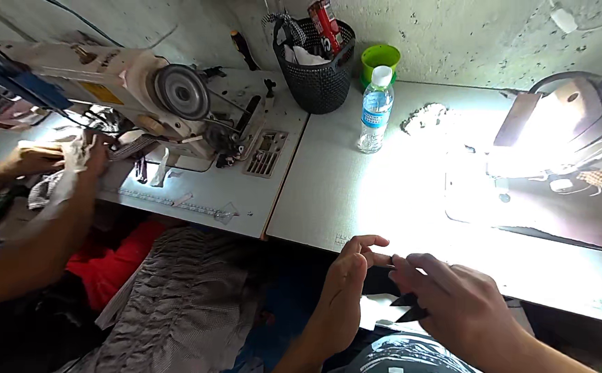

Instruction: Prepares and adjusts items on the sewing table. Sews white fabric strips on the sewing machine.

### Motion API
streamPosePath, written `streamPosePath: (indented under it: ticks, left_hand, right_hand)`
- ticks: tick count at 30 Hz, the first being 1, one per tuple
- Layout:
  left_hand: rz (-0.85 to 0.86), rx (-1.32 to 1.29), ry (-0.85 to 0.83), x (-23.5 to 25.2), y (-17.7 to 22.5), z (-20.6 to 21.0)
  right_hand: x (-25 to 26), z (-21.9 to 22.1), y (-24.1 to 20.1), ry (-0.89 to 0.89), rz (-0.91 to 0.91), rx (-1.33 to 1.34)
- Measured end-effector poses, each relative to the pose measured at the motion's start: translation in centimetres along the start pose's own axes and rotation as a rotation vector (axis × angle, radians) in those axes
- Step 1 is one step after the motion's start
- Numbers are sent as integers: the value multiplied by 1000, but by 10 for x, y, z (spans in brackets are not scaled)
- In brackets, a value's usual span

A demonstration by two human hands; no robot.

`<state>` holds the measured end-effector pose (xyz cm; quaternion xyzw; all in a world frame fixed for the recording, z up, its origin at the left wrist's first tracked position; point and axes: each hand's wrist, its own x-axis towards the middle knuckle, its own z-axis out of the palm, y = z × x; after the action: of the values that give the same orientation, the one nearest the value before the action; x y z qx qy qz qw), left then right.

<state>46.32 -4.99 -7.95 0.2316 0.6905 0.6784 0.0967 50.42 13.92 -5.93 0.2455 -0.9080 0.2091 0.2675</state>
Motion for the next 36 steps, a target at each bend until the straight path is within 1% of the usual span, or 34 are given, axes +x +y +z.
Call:
streamPosePath:
  ticks: [2,4,6,9,11,12,13,15,17,19,21,22,24,26,27,28,29,30,33,36]
  left_hand:
    - [-20,-103,38,0,-5,1]
    - [-50,-201,64,2,-5,0]
    - [-61,-248,67,4,-4,0]
    - [-25,-199,66,3,-7,4]
    - [-1,-196,48,3,-8,10]
    - [12,-196,32,3,-7,11]
    - [26,-190,20,3,-7,12]
    - [41,-182,6,3,-5,12]
    - [28,-180,-3,1,-3,12]
    - [22,-159,-29,0,-3,12]
    - [46,-59,-65,1,-1,13]
    - [72,12,-79,2,0,13]
    - [129,136,-95,2,2,12]
    - [186,168,-129,2,3,12]
    - [201,168,-142,2,2,12]
    - [199,164,-155,2,1,12]
    - [184,152,-159,1,-1,12]
    - [157,135,-157,1,-2,12]
    - [79,68,-163,-1,-2,12]
    - [74,3,-189,-1,-1,12]
  right_hand:
    - [-10,8,-2,-9,-64,-30]
    - [-18,12,1,-2,-74,51]
    - [-18,9,7,52,36,231]
    - [-1,-4,18,137,304,462]
    - [8,-3,29,115,466,608]
    - [10,-2,32,106,507,688]
    - [11,-1,35,105,511,753]
    - [9,1,35,113,433,803]
    - [8,1,33,119,331,746]
    - [8,0,34,119,270,677]
    - [11,-5,36,79,301,666]
    - [12,-7,36,49,371,707]
    - [13,-10,38,-6,596,932]
    - [17,-8,43,-43,869,1206]
    - [18,-7,44,-54,975,1295]
    - [18,-5,44,-61,1027,1332]
    - [16,-4,44,-56,1023,1330]
    - [14,-4,44,-45,978,1302]
    - [8,-8,44,-65,800,1220]
    - [6,-10,46,-124,779,1219]
